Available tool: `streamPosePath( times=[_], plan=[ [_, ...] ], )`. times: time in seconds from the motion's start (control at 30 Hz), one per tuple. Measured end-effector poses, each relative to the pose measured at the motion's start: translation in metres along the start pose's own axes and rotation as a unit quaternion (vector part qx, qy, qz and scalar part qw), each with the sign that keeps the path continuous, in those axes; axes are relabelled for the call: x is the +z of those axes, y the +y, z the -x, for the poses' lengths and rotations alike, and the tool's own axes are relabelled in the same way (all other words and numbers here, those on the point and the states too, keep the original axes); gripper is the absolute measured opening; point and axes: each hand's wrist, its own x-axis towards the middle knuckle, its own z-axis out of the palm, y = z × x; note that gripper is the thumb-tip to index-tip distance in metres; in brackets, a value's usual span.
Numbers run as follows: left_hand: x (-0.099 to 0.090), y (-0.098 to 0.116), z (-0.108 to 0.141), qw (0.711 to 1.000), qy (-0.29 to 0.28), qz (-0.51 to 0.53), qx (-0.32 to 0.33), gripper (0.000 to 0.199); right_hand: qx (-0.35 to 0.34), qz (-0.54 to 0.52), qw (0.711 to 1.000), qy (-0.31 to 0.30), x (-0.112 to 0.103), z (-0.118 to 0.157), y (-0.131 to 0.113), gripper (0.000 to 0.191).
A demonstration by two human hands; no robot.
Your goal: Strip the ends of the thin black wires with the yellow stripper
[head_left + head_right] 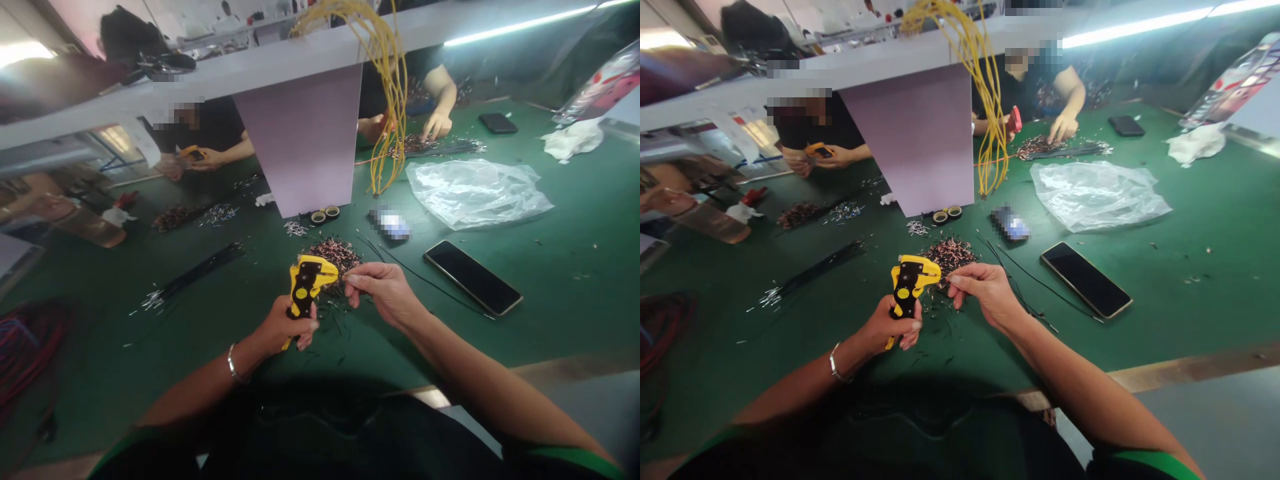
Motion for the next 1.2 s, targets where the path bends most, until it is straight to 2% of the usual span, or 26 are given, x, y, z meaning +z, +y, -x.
streamPosePath(
  times=[0.2, 0.3, 0.43, 0.57, 0.8, 0.93, 1.2],
  plan=[
    [-0.002, 0.009, -0.001, 0.997, -0.073, 0.032, 0.012, 0.021, 0.007, 0.002, 1.0, -0.006, 0.0, -0.001, -0.001, 0.01],
    [-0.003, 0.013, -0.001, 0.995, -0.087, 0.05, 0.026, 0.021, 0.006, 0.008, 1.0, 0.006, 0.0, 0.0, -0.002, 0.009],
    [-0.007, 0.019, -0.002, 0.995, -0.061, 0.045, 0.071, 0.022, -0.009, 0.022, 1.0, -0.007, -0.001, 0.001, 0.001, 0.007],
    [-0.013, 0.024, -0.005, 0.995, -0.011, 0.011, 0.101, 0.023, -0.024, 0.09, 0.995, -0.018, -0.002, 0.004, 0.004, 0.007],
    [-0.015, 0.02, -0.009, 0.993, 0.039, -0.05, 0.102, 0.022, 0.025, 0.221, 0.972, -0.076, 0.008, 0.01, 0.009, 0.007],
    [-0.012, 0.016, -0.01, 0.996, 0.032, -0.039, 0.078, 0.024, 0.039, 0.225, 0.971, -0.076, 0.01, 0.01, 0.013, 0.008],
    [-0.009, 0.016, -0.009, 0.995, 0.042, -0.047, 0.079, 0.026, 0.06, 0.173, 0.982, -0.056, 0.008, 0.01, 0.014, 0.012]
  ],
)
